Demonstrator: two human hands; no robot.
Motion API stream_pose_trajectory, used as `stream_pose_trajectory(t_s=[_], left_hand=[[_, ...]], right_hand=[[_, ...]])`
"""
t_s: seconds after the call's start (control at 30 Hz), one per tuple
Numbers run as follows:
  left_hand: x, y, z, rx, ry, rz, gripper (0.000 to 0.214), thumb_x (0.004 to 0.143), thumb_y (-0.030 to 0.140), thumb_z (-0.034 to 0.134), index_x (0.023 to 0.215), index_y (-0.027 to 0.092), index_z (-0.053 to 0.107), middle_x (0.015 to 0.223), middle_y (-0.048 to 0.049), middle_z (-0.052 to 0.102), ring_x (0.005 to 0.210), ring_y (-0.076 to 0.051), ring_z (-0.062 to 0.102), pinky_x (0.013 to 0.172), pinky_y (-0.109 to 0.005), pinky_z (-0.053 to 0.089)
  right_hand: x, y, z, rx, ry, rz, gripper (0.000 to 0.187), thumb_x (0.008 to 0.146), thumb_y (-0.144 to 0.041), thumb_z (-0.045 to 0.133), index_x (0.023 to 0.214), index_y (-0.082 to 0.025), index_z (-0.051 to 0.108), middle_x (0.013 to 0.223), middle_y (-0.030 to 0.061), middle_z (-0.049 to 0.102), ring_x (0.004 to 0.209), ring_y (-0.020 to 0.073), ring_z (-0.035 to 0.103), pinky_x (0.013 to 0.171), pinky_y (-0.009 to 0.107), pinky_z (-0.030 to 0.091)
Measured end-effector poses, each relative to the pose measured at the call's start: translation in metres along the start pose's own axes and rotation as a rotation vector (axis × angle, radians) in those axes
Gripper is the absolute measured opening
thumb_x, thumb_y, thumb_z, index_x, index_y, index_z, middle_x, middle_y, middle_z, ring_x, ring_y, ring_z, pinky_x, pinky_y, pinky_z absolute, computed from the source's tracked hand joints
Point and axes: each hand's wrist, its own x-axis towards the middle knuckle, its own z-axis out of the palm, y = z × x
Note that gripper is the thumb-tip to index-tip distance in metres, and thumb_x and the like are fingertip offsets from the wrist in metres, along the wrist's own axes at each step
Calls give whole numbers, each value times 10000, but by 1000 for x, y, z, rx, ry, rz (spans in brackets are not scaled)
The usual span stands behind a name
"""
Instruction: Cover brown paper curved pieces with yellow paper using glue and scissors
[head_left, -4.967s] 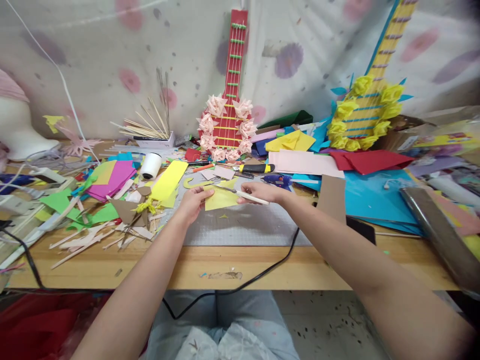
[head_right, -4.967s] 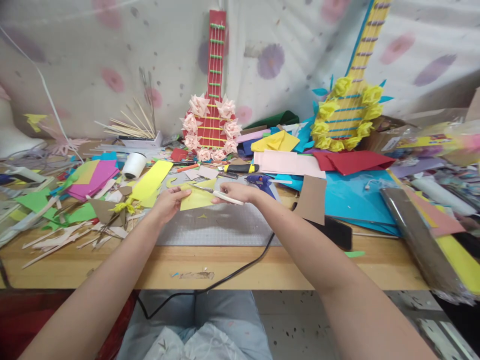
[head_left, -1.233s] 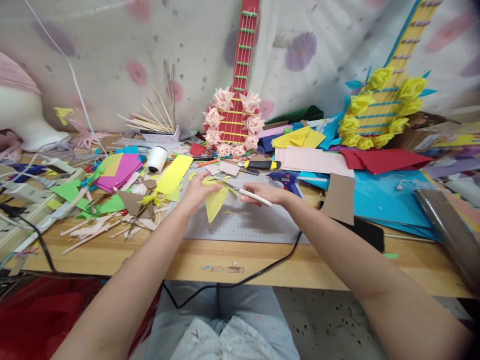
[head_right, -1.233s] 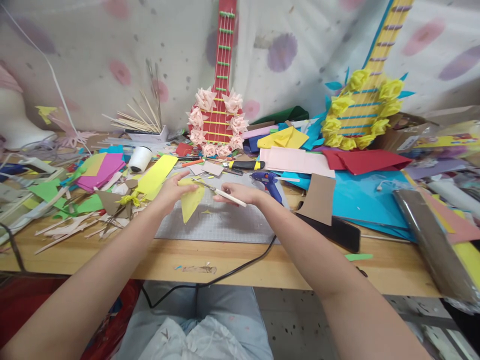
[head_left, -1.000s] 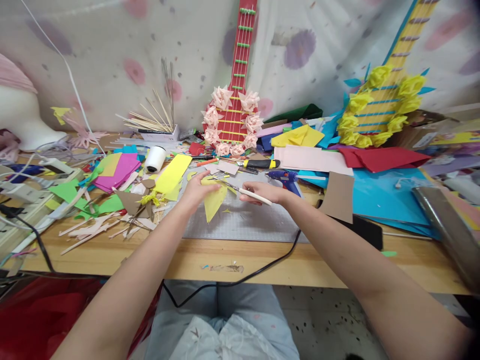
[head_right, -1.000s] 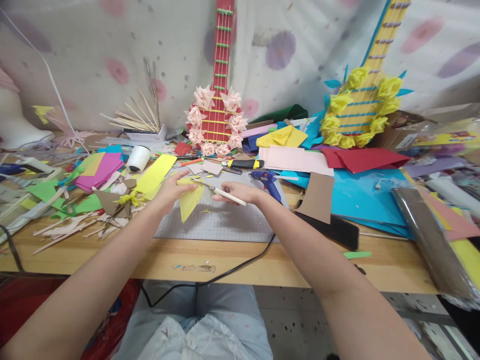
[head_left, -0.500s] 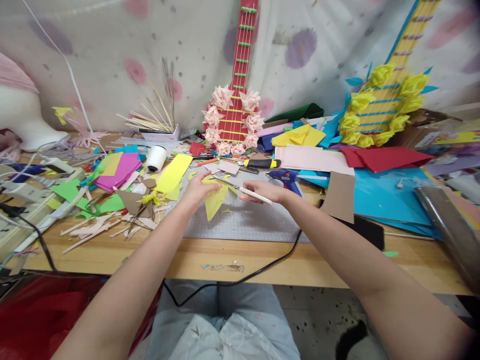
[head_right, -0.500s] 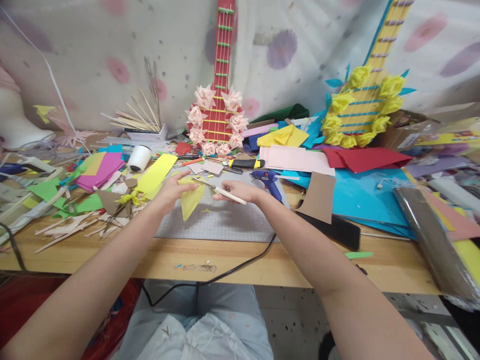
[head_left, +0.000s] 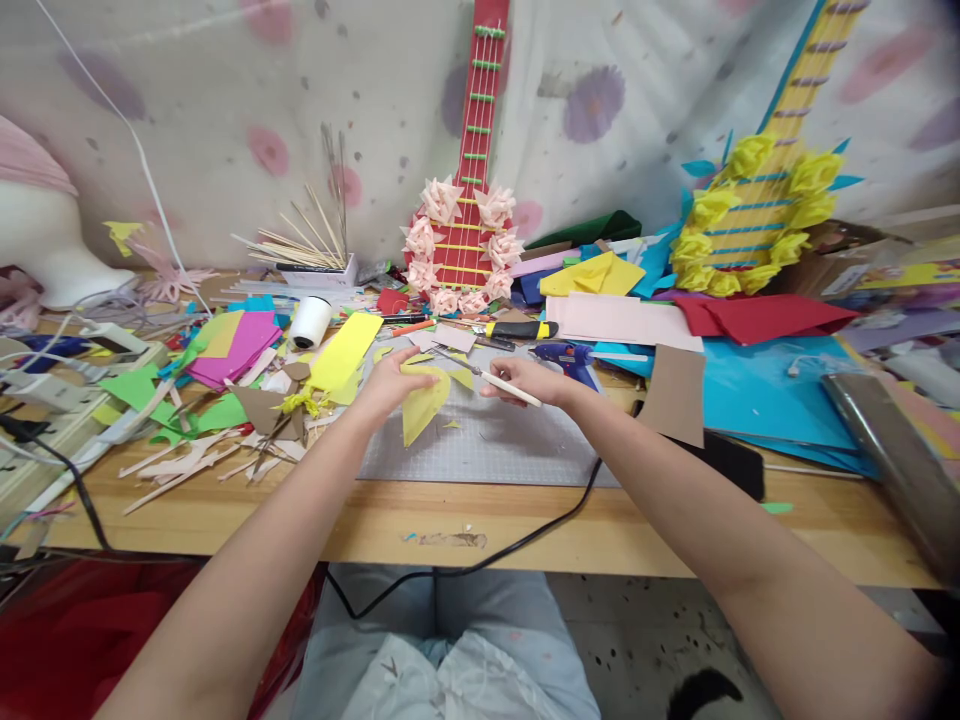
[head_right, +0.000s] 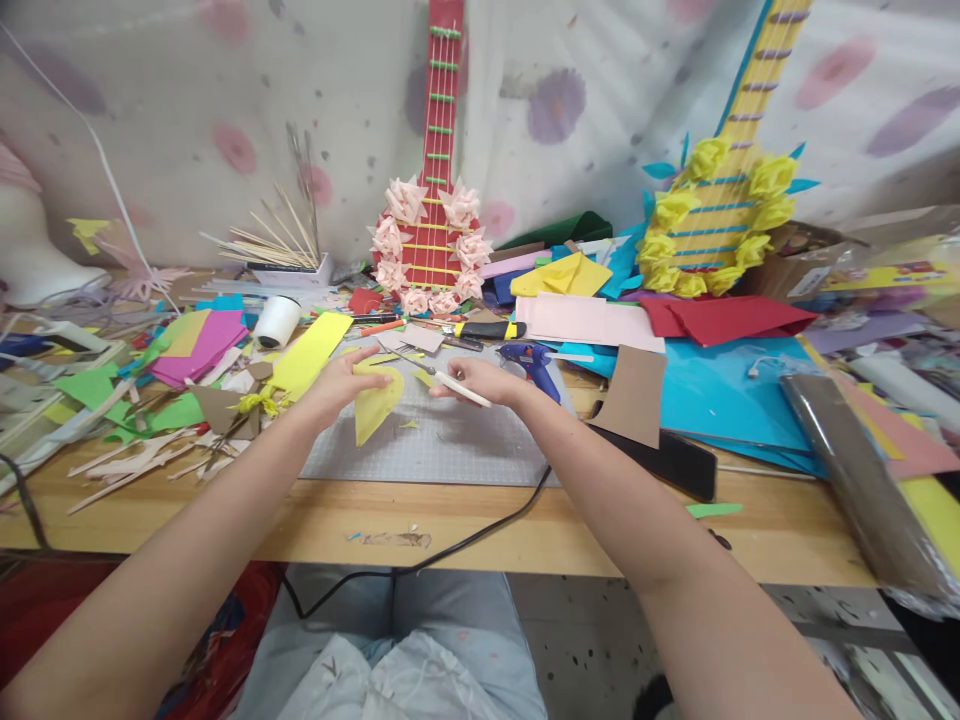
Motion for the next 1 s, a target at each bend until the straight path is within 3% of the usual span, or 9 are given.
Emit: stream_pose_trajectory(t_s=[0.23,0.43,0.57,0.63,0.8,1.0], left_hand=[[-1,-1,6,49,-121,-35,771,389,287,810,1121,179,596,893,-61,684,939,-281,603,815,-366,447],[0,-2,2,-3,-168,-38,783,408,318,818,1135,172,567,871,-66,687,833,-243,634,739,-344,479],[-1,-8,0,-189,-80,-102,630,450,338,799,1021,160,601,847,-65,686,740,-203,646,682,-311,495],[-1,-12,0,-260,-10,-140,610,445,320,798,998,161,597,823,-59,684,720,-199,646,660,-306,499],[-3,-14,-7,-161,26,-97,642,426,311,799,1010,176,568,760,-35,674,692,-196,642,634,-295,481],[-6,-5,-14,-117,33,-77,619,414,308,796,977,189,567,681,-3,651,661,-185,627,604,-267,454]], right_hand=[[14,-17,23,370,119,-44,446,541,-325,759,779,-200,404,658,-22,573,540,90,525,454,201,380],[26,-25,38,527,176,-21,465,503,-229,764,772,-204,385,660,-34,566,556,93,530,482,215,402],[29,-25,49,661,316,10,510,474,-269,780,767,-208,366,642,-55,522,552,83,514,513,222,414],[28,-24,52,672,326,29,503,497,-312,768,772,-211,360,643,-57,505,559,86,509,530,229,414],[13,-12,37,286,196,-40,420,617,-469,663,796,-210,385,638,-52,458,586,99,452,530,226,343],[-4,0,-1,-177,-107,-138,435,666,-545,591,839,-179,428,717,-30,435,625,99,381,559,231,297]])
